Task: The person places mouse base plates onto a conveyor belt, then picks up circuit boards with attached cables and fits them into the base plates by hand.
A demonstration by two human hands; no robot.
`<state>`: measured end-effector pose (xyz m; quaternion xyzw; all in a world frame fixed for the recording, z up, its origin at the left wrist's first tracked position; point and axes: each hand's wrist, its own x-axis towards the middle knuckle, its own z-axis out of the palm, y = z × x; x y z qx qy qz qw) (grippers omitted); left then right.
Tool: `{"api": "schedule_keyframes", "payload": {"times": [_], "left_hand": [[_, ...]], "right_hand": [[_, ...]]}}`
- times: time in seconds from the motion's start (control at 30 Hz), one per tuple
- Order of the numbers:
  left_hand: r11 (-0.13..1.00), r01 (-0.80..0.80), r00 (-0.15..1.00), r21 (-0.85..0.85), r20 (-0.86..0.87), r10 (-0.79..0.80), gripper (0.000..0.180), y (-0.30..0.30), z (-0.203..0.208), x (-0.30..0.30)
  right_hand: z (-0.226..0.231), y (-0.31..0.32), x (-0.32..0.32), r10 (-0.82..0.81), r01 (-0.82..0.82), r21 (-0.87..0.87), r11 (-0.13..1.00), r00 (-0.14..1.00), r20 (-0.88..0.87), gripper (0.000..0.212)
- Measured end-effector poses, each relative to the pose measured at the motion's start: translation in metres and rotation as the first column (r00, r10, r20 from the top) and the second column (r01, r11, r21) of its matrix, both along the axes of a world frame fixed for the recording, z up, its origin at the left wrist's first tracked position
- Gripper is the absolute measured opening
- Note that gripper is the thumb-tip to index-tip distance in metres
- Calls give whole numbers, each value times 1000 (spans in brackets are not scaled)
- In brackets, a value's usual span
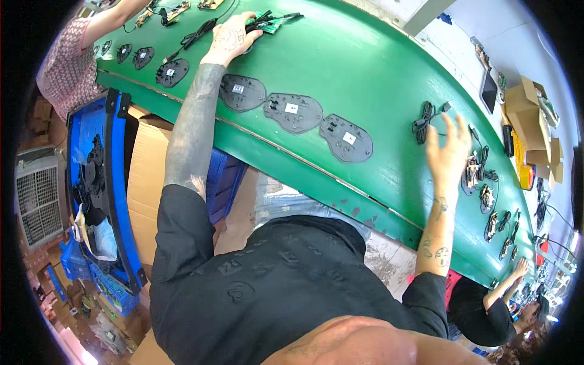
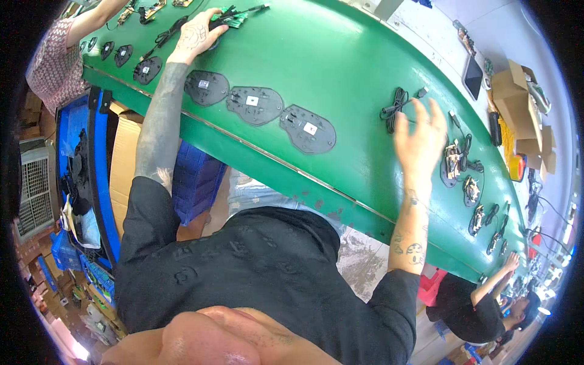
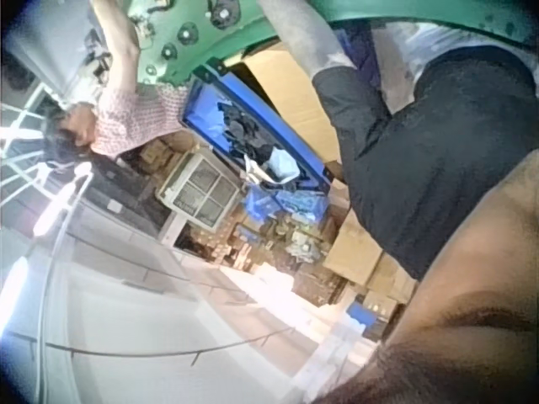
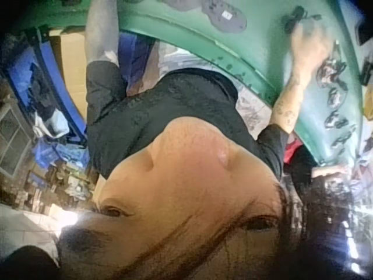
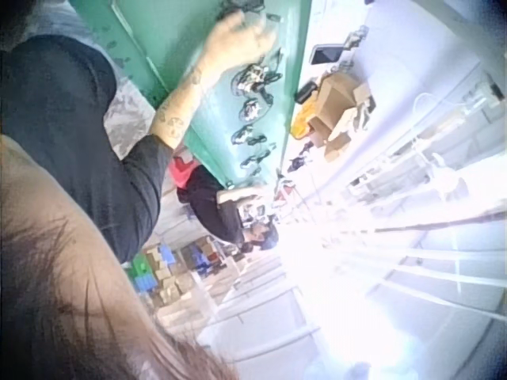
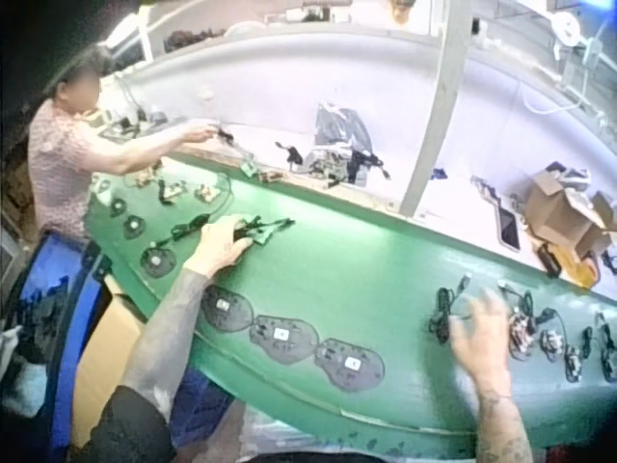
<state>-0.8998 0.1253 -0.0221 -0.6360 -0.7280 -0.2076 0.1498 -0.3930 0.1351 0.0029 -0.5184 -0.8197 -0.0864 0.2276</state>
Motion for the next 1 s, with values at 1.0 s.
{"api": "schedule_keyframes", "payload": {"times": [1.0], "left_hand": [[742,670,473,-12,777,-415,29,-21,47,189]], "right_hand": [[10,18,-90,-312,-892,-369,262,283,-907,62]]}}
